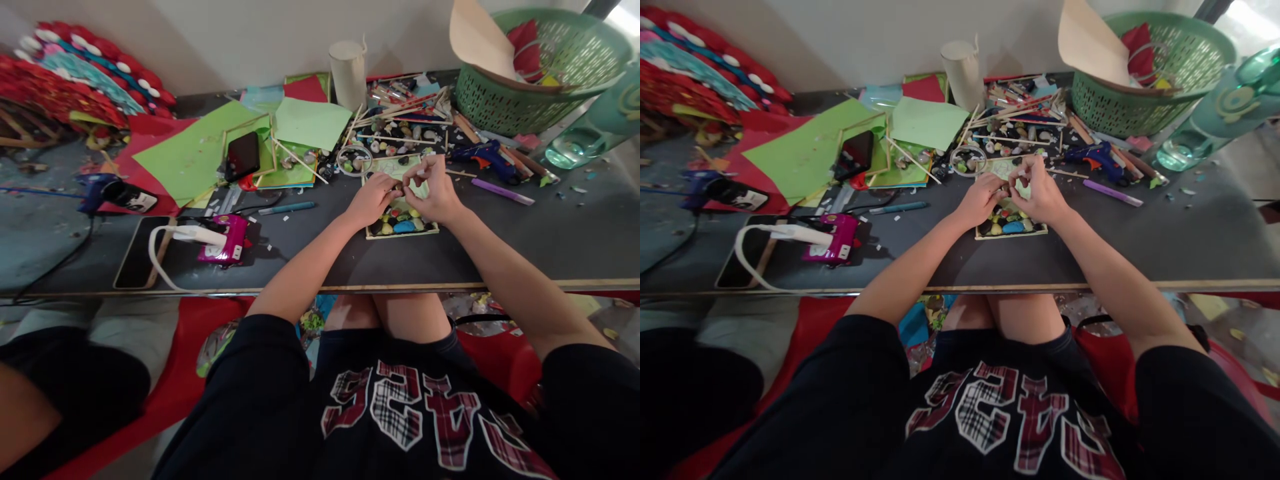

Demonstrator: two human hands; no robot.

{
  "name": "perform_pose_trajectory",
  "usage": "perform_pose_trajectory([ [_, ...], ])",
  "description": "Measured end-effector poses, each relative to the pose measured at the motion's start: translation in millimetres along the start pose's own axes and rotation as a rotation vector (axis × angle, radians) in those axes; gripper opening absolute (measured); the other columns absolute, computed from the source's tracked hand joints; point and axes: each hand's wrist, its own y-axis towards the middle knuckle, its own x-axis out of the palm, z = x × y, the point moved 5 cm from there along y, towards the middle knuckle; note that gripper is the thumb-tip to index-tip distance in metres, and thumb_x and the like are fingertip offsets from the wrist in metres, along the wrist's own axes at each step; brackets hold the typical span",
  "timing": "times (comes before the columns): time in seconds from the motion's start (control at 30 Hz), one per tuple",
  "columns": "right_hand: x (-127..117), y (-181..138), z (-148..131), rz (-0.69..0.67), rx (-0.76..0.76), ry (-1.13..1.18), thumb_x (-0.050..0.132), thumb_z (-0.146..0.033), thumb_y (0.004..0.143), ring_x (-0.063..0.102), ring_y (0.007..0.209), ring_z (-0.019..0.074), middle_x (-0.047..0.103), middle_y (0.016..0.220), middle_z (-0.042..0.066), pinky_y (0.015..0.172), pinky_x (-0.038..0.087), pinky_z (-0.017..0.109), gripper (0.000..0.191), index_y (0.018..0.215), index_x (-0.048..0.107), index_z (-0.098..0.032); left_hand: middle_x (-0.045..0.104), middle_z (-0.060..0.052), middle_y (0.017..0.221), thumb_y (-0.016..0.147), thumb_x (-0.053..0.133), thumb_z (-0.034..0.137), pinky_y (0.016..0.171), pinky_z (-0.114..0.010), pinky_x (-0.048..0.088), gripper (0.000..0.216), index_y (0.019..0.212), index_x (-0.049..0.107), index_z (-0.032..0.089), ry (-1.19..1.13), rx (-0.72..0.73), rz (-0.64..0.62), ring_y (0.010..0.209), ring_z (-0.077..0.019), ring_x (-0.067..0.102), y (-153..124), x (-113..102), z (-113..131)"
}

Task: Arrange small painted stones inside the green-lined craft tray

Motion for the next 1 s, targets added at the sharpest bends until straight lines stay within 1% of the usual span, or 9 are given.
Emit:
perform_pose_trajectory([
  [0.17, 2, -2, 2, 0.013, -0.029, -0.065, 0.060, -0.045, 0.096, 0.062, 0.073, 0.0223, 0.070, 0.091, 0.006, 0.071, 0.061, 0.049, 0.034, 0.114, 0.037, -0.027, 0.069, -0.015, 0.099, 0.106, 0.018, 0.065, 0.094, -0.044, 0.049, 0.068, 0.112, 0.066, 0.018, 0.014, 0.019, -0.007, 0.105, -0.0283, 0.064, -1, 2, -2],
  [0.27, 5, -3, 6, 0.018, -0.065, -0.108, 0.062, -0.044, 0.094, 0.061, 0.072, 0.0214, 0.069, 0.090, 0.005, 0.069, 0.060, 0.047, 0.033, 0.111, 0.039, -0.026, 0.068, -0.014, 0.097, 0.106, 0.021, 0.064, 0.093, -0.043, 0.049, 0.066, 0.112, 0.067, 0.017, 0.019, 0.022, -0.002, 0.106, -0.0279, 0.064, -2, 3, -5],
  [0.4, 9, -3, 10, 0.029, -0.114, -0.095, 0.062, -0.042, 0.093, 0.059, 0.072, 0.0187, 0.067, 0.090, 0.004, 0.067, 0.057, 0.042, 0.031, 0.105, 0.039, -0.025, 0.068, -0.013, 0.094, 0.105, 0.022, 0.065, 0.091, -0.042, 0.049, 0.066, 0.111, 0.067, 0.017, 0.008, 0.043, 0.023, 0.103, -0.0270, 0.064, -2, 3, -6],
  [0.5, 11, -3, 9, 0.025, -0.164, -0.086, 0.060, -0.035, 0.093, 0.057, 0.072, 0.0173, 0.064, 0.090, 0.003, 0.068, 0.055, 0.040, 0.027, 0.104, 0.037, -0.026, 0.068, -0.013, 0.092, 0.104, 0.020, 0.068, 0.090, -0.041, 0.050, 0.070, 0.107, 0.067, 0.017, -0.005, 0.066, 0.049, 0.101, -0.0265, 0.064, -1, 2, -4],
  [0.57, 11, -3, 8, 0.030, -0.170, -0.092, 0.058, -0.032, 0.093, 0.058, 0.075, 0.0173, 0.062, 0.091, 0.003, 0.069, 0.054, 0.039, 0.025, 0.105, 0.037, -0.026, 0.068, -0.013, 0.092, 0.103, 0.019, 0.069, 0.090, -0.041, 0.050, 0.071, 0.105, 0.067, 0.017, -0.008, 0.071, 0.057, 0.099, -0.0261, 0.064, -1, 1, -3],
  [0.7, 10, -2, 8, 0.058, -0.160, -0.094, 0.054, -0.027, 0.093, 0.058, 0.078, 0.0168, 0.059, 0.093, 0.002, 0.070, 0.051, 0.037, 0.024, 0.110, 0.038, -0.025, 0.067, -0.012, 0.092, 0.104, 0.022, 0.068, 0.089, -0.040, 0.049, 0.065, 0.105, 0.064, 0.018, -0.018, 0.054, 0.077, 0.098, -0.0253, 0.064, 0, 0, -2],
  [0.87, 11, -1, 3, 0.083, -0.246, -0.096, 0.049, -0.019, 0.093, 0.055, 0.076, 0.0152, 0.057, 0.094, 0.001, 0.067, 0.048, 0.033, 0.024, 0.110, 0.034, -0.025, 0.067, -0.011, 0.094, 0.106, 0.024, 0.063, 0.090, -0.040, 0.049, 0.060, 0.102, 0.064, 0.019, -0.020, 0.030, 0.106, 0.098, -0.0246, 0.064, 0, 0, -3],
  [1.0, 13, 0, 5, 0.072, -0.220, -0.108, 0.048, -0.018, 0.092, 0.056, 0.077, 0.0157, 0.057, 0.095, 0.001, 0.067, 0.048, 0.034, 0.024, 0.111, 0.034, -0.025, 0.068, -0.012, 0.095, 0.107, 0.022, 0.062, 0.091, -0.042, 0.050, 0.062, 0.105, 0.065, 0.018, -0.031, 0.029, 0.116, 0.100, -0.0256, 0.064, 0, -1, -3],
])
